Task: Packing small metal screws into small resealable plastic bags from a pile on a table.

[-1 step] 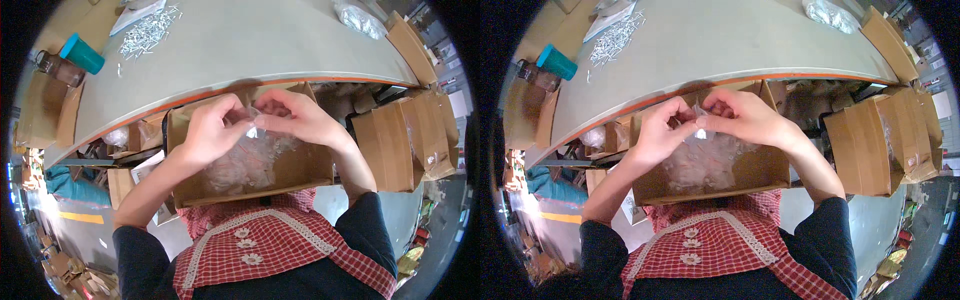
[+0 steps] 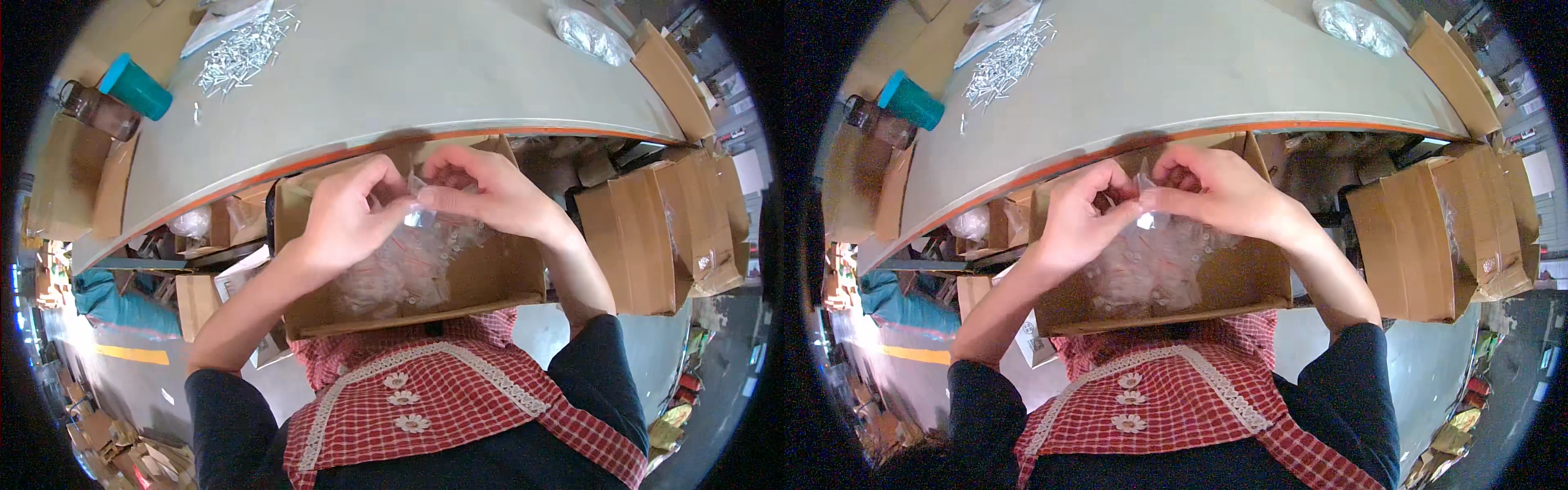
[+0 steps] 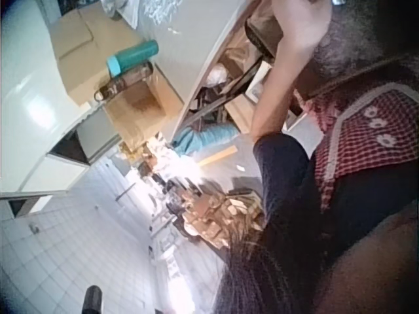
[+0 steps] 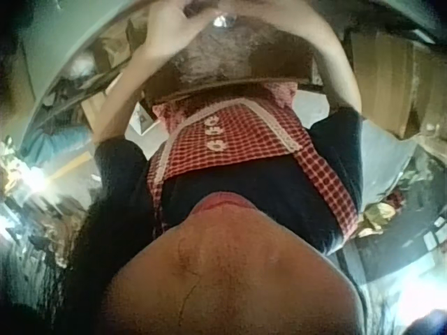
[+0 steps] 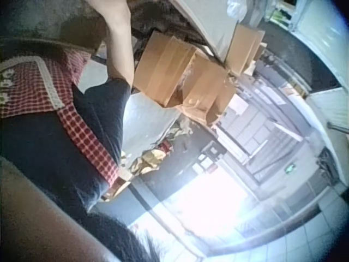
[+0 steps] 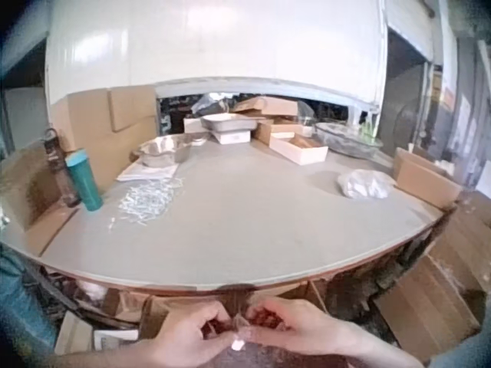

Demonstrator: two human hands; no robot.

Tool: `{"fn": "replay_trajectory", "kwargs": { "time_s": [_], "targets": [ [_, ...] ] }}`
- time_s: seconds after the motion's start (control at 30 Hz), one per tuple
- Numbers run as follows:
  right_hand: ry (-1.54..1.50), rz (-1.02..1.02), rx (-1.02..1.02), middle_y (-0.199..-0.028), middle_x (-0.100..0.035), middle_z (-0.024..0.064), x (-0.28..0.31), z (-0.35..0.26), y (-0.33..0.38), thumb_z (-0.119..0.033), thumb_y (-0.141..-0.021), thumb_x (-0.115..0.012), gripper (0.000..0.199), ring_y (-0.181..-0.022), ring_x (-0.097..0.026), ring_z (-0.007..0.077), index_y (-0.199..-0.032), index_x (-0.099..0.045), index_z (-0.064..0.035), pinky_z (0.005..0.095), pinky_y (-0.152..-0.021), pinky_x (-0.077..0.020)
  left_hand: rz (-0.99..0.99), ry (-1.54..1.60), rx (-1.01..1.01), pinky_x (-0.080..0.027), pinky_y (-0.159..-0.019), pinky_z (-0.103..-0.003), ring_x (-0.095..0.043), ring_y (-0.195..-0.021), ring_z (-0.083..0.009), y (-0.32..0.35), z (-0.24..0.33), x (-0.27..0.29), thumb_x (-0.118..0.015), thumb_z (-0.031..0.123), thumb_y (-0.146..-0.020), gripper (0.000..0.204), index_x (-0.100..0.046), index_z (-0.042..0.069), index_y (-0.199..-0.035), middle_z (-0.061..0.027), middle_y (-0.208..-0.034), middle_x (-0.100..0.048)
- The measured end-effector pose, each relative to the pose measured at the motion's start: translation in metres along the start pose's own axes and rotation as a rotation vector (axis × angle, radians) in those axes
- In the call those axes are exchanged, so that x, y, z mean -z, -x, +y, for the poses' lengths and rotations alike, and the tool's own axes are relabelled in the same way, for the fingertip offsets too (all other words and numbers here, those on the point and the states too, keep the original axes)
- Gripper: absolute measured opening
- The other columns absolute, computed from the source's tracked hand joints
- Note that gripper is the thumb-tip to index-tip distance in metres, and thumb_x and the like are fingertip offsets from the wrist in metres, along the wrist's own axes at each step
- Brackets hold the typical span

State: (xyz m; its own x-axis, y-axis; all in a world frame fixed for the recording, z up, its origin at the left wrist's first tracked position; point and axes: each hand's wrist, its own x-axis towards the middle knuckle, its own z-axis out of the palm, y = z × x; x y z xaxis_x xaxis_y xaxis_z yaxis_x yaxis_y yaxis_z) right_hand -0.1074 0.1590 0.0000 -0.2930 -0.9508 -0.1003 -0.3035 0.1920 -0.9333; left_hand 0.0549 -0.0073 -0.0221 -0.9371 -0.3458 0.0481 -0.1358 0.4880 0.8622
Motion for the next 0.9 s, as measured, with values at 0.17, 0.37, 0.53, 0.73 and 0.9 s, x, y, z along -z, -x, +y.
{"fn": "replay_trajectory", "kwargs": {
  "time_s": [0.17, 0.37, 0.53, 0.73, 0.9],
  "targets": [
    [-0.097, 0.055, 0.069, -0.088, -0.068, 0.0041, -0.001, 0.012, -0.005, -0.008, -0.087, -0.074, 0.024, -0.083, -0.063, 0.0114, -0.106, -0.063, 0.0011, 0.0279, -0.074, -0.0523, 0.002, -0.037, -0.151, -0.05, -0.068, -0.028, -0.062, -0.077, -0.0118, 0.002, -0.006, 0.001, -0.081, 0.016, -0.087, 0.025, -0.06, 0.003, -0.092, -0.0029, -0.087, -0.066],
    [-0.118, 0.141, 0.126, -0.092, -0.067, 0.0024, -0.004, 0.006, -0.01, -0.003, -0.085, -0.075, 0.029, -0.088, -0.063, 0.0095, -0.11, -0.063, 0.0007, 0.0259, -0.079, -0.0517, 0.026, -0.139, -0.25, -0.052, -0.084, -0.031, -0.066, -0.1, -0.0203, -0.007, -0.022, 0.012, -0.082, 0.034, -0.087, 0.055, -0.061, 0.001, -0.126, -0.0097, -0.112, -0.069],
    [-0.057, 0.018, 0.156, -0.092, -0.068, 0.0026, -0.007, -0.001, -0.021, -0.006, -0.088, -0.072, 0.025, -0.086, -0.062, 0.0083, -0.112, -0.066, 0.0012, 0.0244, -0.079, -0.0506, -0.103, 0.071, -0.081, -0.051, -0.075, -0.027, -0.061, -0.08, -0.0077, -0.01, -0.001, 0.02, -0.072, 0.021, -0.096, 0.022, -0.067, 0.0, -0.092, -0.001, -0.083, -0.071],
    [-0.051, -0.079, 0.08, -0.082, -0.069, 0.002, 0.003, -0.019, -0.024, -0.007, -0.091, -0.069, 0.015, -0.077, -0.062, 0.0083, -0.101, -0.071, 0.0033, 0.0248, -0.072, -0.0511, -0.036, -0.128, -0.19, -0.052, -0.073, -0.028, -0.064, -0.078, -0.0093, -0.009, -0.001, 0.035, -0.07, 0.017, -0.095, 0.018, -0.071, -0.002, -0.094, -0.0047, -0.082, -0.073],
    [0.149, -0.152, 0.165, -0.075, -0.069, 0.0031, 0.006, -0.018, -0.025, -0.004, -0.089, -0.069, 0.008, -0.073, -0.064, 0.008, -0.092, -0.073, 0.0025, 0.0254, -0.068, -0.0517, -0.103, -0.21, -0.176, -0.054, -0.073, -0.031, -0.068, -0.075, -0.0157, -0.005, 0.007, 0.032, -0.074, 0.015, -0.09, 0.015, -0.076, 0.002, -0.096, -0.0104, -0.084, -0.075]
  ]
}}
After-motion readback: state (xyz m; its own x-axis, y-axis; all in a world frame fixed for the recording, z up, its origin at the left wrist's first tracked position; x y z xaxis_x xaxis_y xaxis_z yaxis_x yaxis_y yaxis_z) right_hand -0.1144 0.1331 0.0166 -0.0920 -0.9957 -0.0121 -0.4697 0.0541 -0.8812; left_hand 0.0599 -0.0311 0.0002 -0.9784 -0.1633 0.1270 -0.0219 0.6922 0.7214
